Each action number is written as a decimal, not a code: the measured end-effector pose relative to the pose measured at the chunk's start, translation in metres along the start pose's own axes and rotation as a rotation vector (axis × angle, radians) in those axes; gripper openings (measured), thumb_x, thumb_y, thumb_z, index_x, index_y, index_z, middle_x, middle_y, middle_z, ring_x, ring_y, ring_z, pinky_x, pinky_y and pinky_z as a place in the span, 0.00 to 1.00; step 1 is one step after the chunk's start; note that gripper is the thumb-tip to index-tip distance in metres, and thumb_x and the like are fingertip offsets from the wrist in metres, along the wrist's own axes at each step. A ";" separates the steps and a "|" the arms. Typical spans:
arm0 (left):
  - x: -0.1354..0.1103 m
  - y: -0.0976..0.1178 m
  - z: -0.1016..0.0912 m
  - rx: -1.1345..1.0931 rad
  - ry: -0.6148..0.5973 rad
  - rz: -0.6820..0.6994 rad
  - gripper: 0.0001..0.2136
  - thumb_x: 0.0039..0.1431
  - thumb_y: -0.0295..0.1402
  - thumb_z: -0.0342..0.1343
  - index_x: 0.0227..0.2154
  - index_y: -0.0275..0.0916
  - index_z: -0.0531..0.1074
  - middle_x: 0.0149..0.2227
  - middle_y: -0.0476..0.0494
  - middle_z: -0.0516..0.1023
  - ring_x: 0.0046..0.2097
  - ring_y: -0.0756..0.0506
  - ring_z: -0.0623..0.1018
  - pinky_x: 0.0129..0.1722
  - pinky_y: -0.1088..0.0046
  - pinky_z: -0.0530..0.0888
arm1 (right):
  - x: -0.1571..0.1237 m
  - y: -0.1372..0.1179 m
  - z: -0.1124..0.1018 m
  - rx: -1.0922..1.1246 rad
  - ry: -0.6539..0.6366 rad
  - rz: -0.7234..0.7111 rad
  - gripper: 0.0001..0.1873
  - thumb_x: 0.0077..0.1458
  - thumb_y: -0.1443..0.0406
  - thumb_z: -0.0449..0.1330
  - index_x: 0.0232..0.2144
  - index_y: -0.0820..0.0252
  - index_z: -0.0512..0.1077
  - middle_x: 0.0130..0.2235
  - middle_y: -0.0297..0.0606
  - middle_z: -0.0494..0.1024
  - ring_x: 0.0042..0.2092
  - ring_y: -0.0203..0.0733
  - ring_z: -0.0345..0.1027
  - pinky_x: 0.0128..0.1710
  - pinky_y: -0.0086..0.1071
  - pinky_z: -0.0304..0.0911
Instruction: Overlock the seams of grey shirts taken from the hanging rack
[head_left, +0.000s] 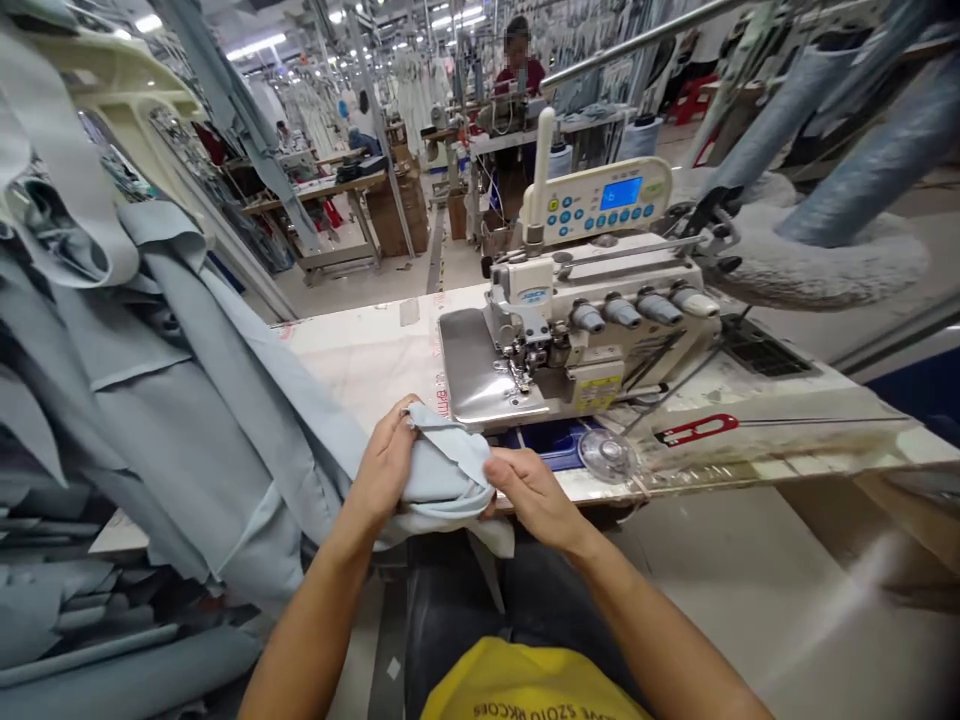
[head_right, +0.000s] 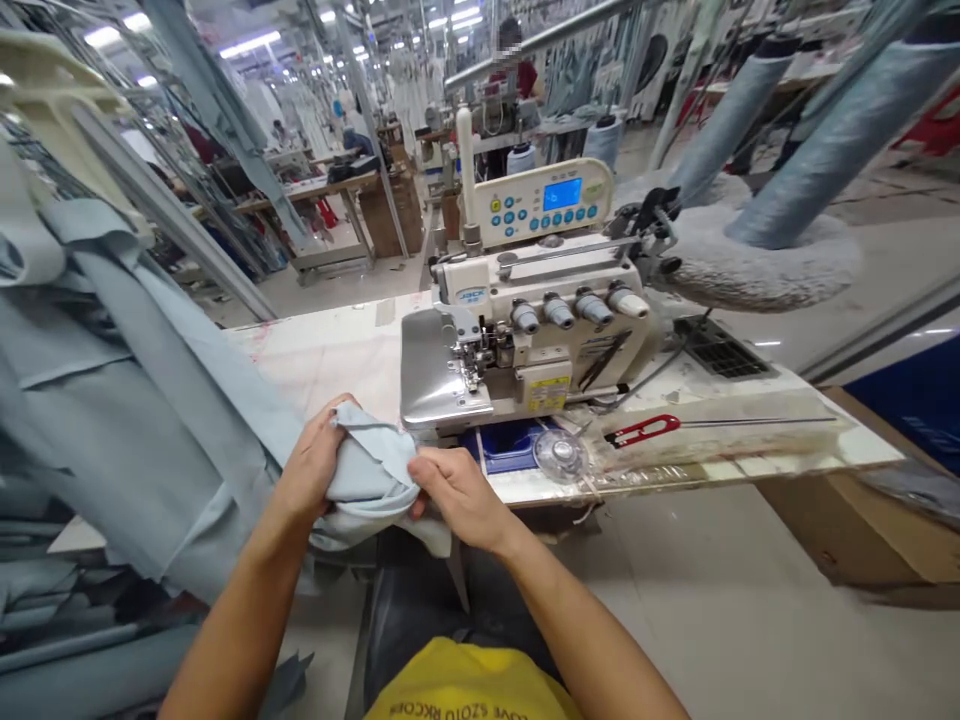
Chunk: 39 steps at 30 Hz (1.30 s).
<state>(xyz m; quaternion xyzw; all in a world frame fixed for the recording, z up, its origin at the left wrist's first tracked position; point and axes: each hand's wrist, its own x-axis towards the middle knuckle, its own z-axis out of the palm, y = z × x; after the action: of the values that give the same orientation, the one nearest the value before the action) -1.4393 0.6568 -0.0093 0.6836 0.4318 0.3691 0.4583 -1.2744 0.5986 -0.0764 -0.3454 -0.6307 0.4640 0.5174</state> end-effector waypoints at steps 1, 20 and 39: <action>-0.001 -0.003 0.000 -0.048 -0.014 -0.032 0.14 0.61 0.43 0.45 0.25 0.40 0.59 0.22 0.52 0.61 0.24 0.51 0.62 0.25 0.76 0.63 | 0.000 0.001 0.004 0.031 0.006 0.046 0.27 0.64 0.49 0.42 0.21 0.60 0.61 0.19 0.33 0.67 0.22 0.36 0.64 0.24 0.27 0.59; -0.013 -0.005 -0.003 0.406 0.008 0.218 0.07 0.57 0.28 0.45 0.23 0.38 0.60 0.22 0.52 0.61 0.26 0.51 0.62 0.28 0.76 0.59 | 0.017 -0.009 0.038 -0.742 0.399 -0.223 0.04 0.56 0.69 0.53 0.33 0.60 0.68 0.32 0.37 0.74 0.34 0.41 0.67 0.34 0.32 0.58; -0.010 -0.011 -0.009 -0.046 -0.111 -0.072 0.16 0.60 0.46 0.47 0.27 0.39 0.62 0.28 0.50 0.63 0.31 0.50 0.63 0.31 0.77 0.64 | 0.007 0.002 0.012 0.148 0.268 0.065 0.19 0.61 0.52 0.49 0.26 0.59 0.59 0.26 0.32 0.59 0.29 0.34 0.53 0.29 0.26 0.56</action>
<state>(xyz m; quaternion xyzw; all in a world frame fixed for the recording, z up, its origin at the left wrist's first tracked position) -1.4540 0.6522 -0.0179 0.6761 0.4216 0.3237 0.5102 -1.2877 0.6033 -0.0763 -0.3853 -0.5087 0.4755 0.6055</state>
